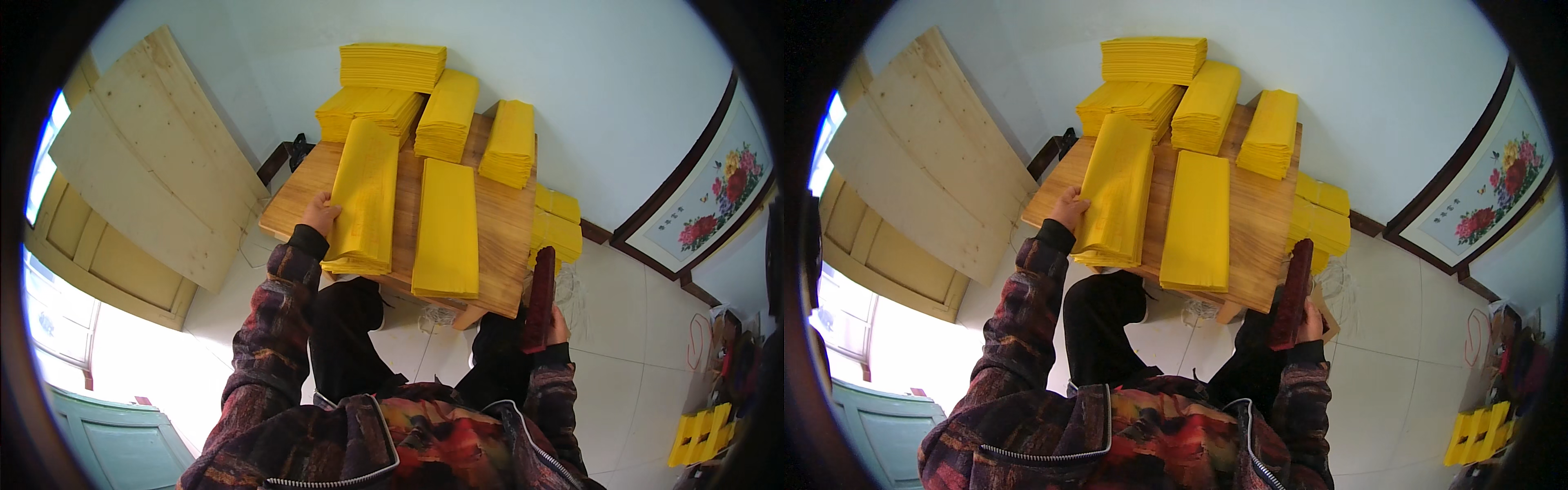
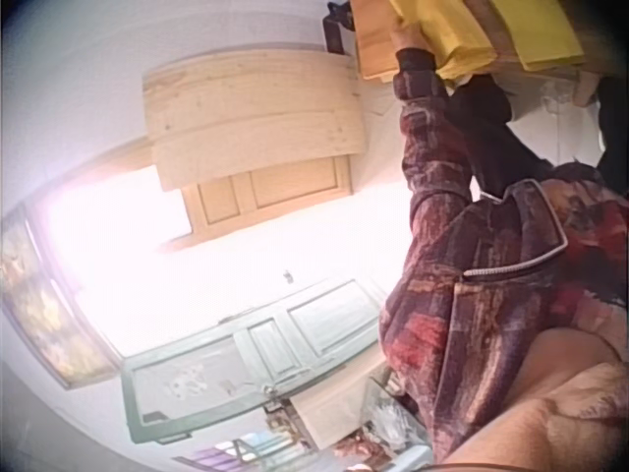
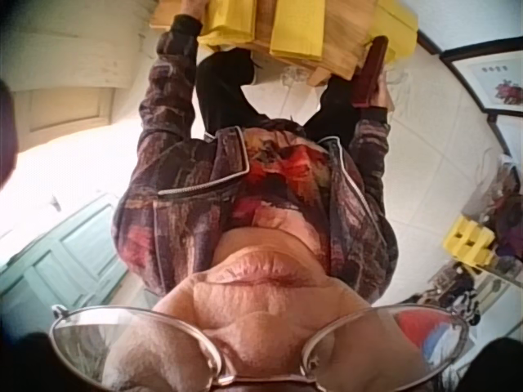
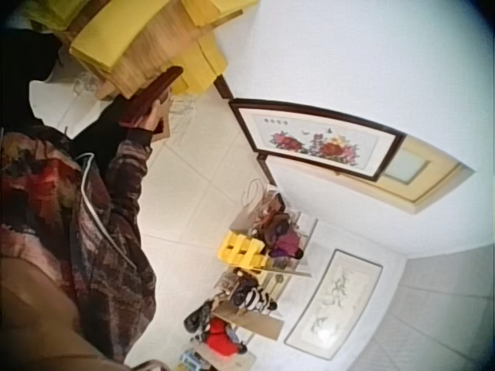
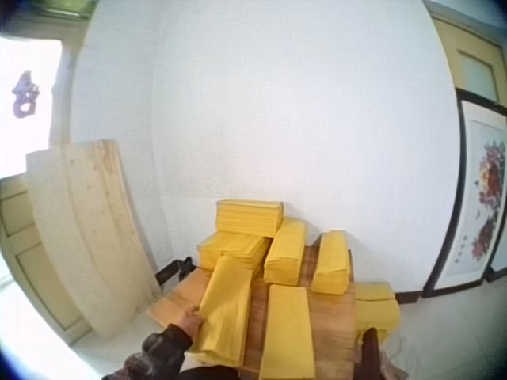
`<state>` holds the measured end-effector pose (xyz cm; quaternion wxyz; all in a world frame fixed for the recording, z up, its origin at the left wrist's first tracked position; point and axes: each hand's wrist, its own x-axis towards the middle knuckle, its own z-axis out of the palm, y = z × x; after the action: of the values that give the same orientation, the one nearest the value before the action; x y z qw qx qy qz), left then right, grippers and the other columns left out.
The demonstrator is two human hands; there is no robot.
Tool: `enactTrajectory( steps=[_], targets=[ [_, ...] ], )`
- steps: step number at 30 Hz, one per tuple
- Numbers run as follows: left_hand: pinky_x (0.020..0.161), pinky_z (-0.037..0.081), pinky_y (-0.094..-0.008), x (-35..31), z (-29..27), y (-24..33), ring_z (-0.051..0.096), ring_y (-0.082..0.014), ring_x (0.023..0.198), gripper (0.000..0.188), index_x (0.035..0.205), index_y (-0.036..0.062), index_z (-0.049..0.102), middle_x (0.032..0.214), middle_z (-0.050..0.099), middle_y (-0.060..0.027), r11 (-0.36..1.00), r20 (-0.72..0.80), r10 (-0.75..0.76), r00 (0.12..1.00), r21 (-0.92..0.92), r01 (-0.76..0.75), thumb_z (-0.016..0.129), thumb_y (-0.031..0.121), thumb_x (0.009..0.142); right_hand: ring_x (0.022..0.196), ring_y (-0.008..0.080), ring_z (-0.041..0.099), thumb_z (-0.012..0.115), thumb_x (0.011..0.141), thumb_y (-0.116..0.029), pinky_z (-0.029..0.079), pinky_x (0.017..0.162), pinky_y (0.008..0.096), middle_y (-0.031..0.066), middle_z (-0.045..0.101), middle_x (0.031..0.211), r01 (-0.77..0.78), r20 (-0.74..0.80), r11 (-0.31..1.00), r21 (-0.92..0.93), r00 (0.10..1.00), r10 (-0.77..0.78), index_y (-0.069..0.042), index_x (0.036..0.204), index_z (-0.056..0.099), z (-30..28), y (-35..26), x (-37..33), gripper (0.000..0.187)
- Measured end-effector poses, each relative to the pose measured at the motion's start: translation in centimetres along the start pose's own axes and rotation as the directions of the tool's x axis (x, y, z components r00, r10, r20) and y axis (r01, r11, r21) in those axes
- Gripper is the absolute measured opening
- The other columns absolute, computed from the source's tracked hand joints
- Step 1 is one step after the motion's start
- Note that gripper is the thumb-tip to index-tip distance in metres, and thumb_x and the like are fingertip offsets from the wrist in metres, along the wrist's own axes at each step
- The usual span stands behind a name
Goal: The person folds yellow paper sheets on a wooden table using a dark rectangular tool to press the creases. They repeatedly fold, align, and stack the sheets into neat piles, then gather a large stack and place it into a cardboard box.
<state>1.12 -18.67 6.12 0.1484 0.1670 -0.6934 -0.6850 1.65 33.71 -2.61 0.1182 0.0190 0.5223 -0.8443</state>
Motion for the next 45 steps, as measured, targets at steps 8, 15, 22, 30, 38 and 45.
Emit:
enactTrajectory(
  steps=[8, 15, 22, 30, 38, 45],
  targets=[
    [0.068, 0.048, -0.0273, 2.4, -1.9, -3.8, 0.060, -0.0176, 0.076, 0.027, 0.105, -0.0048, 0.051, 0.088, 0.061, -0.0117, 0.995, -0.016, -0.001, 1.000, 0.101, 0.002, 0.054, 0.002, 0.079, 0.092, 0.0176, 0.057, 0.038, 0.093, -0.027, 0.045, 0.082, 0.0295, 0.0077, 0.058, 0.103, -0.029, -0.007, 0.989, 0.144, 1.000, 0.030, 0.000, 0.113, 0.052, 0.0, 0.5, 0.5, 0.036],
    [0.061, 0.046, -0.0295, 1.2, -1.2, -1.6, 0.059, -0.0223, 0.071, 0.030, 0.105, -0.0009, 0.052, 0.080, 0.060, -0.0116, 0.800, -0.125, 0.065, 0.990, 0.600, 0.023, 0.058, 0.007, 0.077, 0.092, 0.0145, 0.055, 0.042, 0.093, -0.023, 0.043, 0.082, 0.0265, 0.0062, 0.058, 0.105, -0.036, 0.083, 0.999, -0.041, 0.996, 0.039, 0.002, 0.115, 0.051, 5.6, -2.8, 1.7, 0.034],
    [0.057, 0.044, -0.0276, -6.4, 2.4, 3.2, 0.055, -0.0209, 0.063, 0.020, 0.096, 0.0009, 0.056, 0.071, 0.056, -0.0092, 0.689, -0.132, 0.553, 0.822, 0.628, -0.363, 0.059, 0.007, 0.077, 0.053, 0.0139, 0.050, 0.053, 0.085, -0.025, 0.039, 0.048, 0.0277, 0.0044, 0.053, 0.065, 0.258, 0.212, 0.719, -0.645, 0.965, -0.155, 0.003, 0.082, 0.053, 16.6, -5.7, 8.6, 0.027],
    [0.059, 0.046, -0.0291, -16.2, 9.0, -0.6, 0.058, -0.0211, 0.063, 0.010, 0.087, 0.0005, 0.059, 0.072, 0.059, -0.0136, 0.936, 0.297, 0.101, 0.949, 0.296, -0.193, 0.060, 0.006, 0.079, 0.081, 0.0400, 0.056, 0.053, 0.080, -0.031, 0.044, 0.071, 0.0463, 0.0239, 0.059, 0.085, 0.196, 0.216, -0.112, -0.974, 0.952, -0.215, 0.002, 0.091, 0.052, 24.0, -3.7, 12.2, 0.035],
    [0.057, 0.046, -0.0278, -16.8, 8.9, -3.2, 0.057, -0.0182, 0.060, 0.012, 0.090, 0.0008, 0.059, 0.072, 0.059, -0.0119, 0.960, 0.338, 0.057, 0.939, 0.240, -0.144, 0.059, 0.009, 0.080, 0.081, 0.0402, 0.057, 0.054, 0.079, -0.030, 0.045, 0.071, 0.0472, 0.0241, 0.059, 0.085, 0.133, 0.163, -0.198, -0.971, 0.975, -0.149, 0.002, 0.092, 0.051, 25.3, -2.4, 12.7, 0.035],
    [0.056, 0.045, -0.0279, -15.4, 9.6, -3.7, 0.055, -0.0180, 0.059, 0.012, 0.090, 0.0004, 0.057, 0.072, 0.057, -0.0103, 0.978, 0.258, 0.102, 0.961, 0.151, -0.144, 0.059, 0.005, 0.079, 0.076, 0.0408, 0.058, 0.052, 0.080, -0.029, 0.046, 0.067, 0.0485, 0.0240, 0.060, 0.080, 0.101, 0.139, -0.232, -0.967, 0.978, -0.153, 0.002, 0.091, 0.050, 25.1, -0.8, 12.8, 0.034]
  ],
)
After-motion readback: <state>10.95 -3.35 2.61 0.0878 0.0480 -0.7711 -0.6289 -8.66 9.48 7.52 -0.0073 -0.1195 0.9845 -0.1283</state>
